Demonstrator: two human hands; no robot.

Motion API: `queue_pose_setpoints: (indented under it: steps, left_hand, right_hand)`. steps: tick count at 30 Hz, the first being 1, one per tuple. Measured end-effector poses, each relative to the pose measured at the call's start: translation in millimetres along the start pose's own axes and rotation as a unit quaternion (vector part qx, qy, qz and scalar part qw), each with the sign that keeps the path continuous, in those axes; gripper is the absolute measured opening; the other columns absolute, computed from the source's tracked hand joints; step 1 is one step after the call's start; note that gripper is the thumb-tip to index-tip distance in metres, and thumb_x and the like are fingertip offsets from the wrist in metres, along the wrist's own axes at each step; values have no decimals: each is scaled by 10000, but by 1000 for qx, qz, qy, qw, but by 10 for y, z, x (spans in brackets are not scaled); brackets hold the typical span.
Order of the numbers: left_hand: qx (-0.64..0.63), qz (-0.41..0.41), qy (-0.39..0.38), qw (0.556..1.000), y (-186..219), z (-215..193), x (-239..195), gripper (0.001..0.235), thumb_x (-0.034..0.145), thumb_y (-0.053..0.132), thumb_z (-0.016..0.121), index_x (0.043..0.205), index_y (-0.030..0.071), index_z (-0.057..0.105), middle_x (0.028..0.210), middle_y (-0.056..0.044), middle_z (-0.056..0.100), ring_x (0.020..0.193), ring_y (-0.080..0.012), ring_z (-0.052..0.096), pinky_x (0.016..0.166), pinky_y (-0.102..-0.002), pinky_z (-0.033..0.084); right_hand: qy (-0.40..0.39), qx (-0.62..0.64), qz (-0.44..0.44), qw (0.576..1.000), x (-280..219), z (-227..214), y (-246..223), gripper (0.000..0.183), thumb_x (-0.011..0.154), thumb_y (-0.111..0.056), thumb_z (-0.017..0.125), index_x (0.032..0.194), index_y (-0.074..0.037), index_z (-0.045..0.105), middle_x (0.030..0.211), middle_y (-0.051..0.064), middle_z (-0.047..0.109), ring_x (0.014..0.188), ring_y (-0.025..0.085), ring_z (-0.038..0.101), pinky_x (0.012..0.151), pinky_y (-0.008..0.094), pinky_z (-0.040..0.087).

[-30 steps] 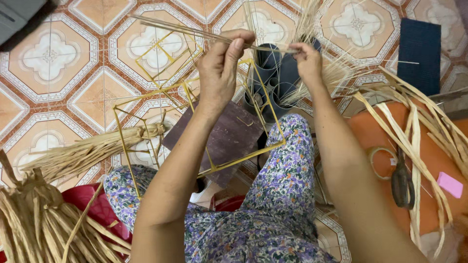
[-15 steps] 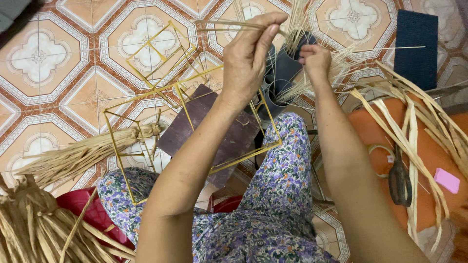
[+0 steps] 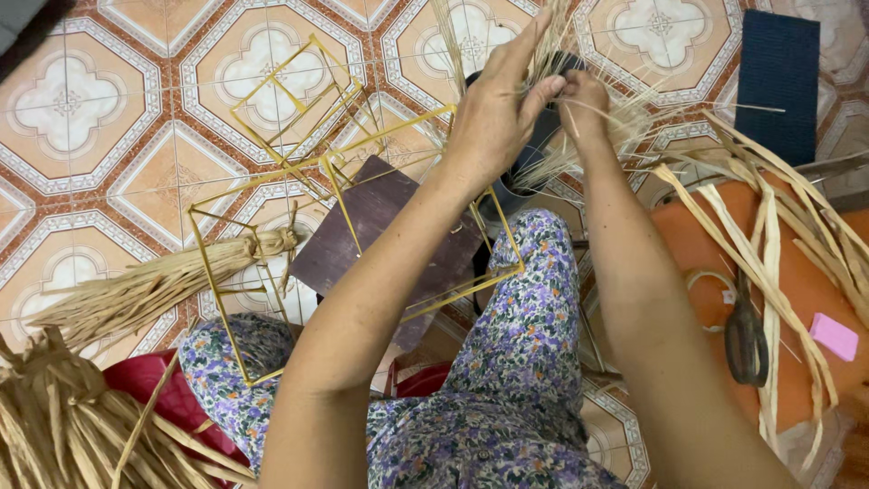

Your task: The person sits on the floor and weaves thin dried plant strips into a yellow wire frame. They use scissors to cut tape and strips, then thread the strips through the frame to build up the basket structure.

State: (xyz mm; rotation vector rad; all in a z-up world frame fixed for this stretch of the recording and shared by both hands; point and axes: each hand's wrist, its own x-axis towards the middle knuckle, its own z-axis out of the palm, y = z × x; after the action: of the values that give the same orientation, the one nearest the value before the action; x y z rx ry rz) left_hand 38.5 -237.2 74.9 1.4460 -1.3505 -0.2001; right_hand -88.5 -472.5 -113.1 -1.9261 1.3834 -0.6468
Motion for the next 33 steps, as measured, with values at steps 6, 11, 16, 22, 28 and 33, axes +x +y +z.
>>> queue_pose_setpoints:
  steps: [6,11,16,22,28,33]
  left_hand:
    - [-12,-42,-5,999,-197,210,30,473,1075,239,695,1497,281,487,1157,-77,680,1033,-253,724,921,-392,606]
    - [-52,16,11,998,-196,181,-18,867,851,86,823,1569,173,344,1422,-178,498,1305,-345,564,1098,-427,499]
    - [-44,-30,-9,999,-27,-87,-348,841,883,93,827,1572,161,350,1492,-162,476,1345,-336,552,1126,-396,508]
    - [-64,-159,-73,983,197,-397,-1015,696,926,97,761,1528,155,416,1506,-155,491,1165,-280,658,990,-379,573]
    - [-27,-130,-42,990,333,-524,-1790,565,954,71,727,1473,101,507,1450,-175,537,1219,-319,647,1024,-426,561]
    - [-33,-226,-92,969,474,-513,-2162,406,939,93,691,1336,102,603,1369,-131,613,1024,-276,730,859,-372,609]
  right_hand:
    - [9,-49,-152,987,-427,-12,-603,337,950,27,603,1283,-3,652,1194,274,572,1013,352,620,800,431,554]
    - [72,20,-168,983,-134,52,-485,111,993,-70,653,1004,-59,763,954,95,762,843,169,709,678,285,621]
    - [29,94,9,995,261,67,178,76,994,-61,666,992,-47,740,816,54,740,613,99,678,529,263,548]
    - [57,109,-15,992,415,164,341,86,918,-11,729,995,-45,711,824,48,739,615,84,678,492,233,525]
    - [141,144,-43,978,468,225,319,123,1060,-112,676,990,-13,697,860,46,730,642,86,702,484,224,570]
    - [108,565,200,793,582,313,397,193,976,-29,462,1118,-101,572,773,129,647,574,218,632,438,328,484]
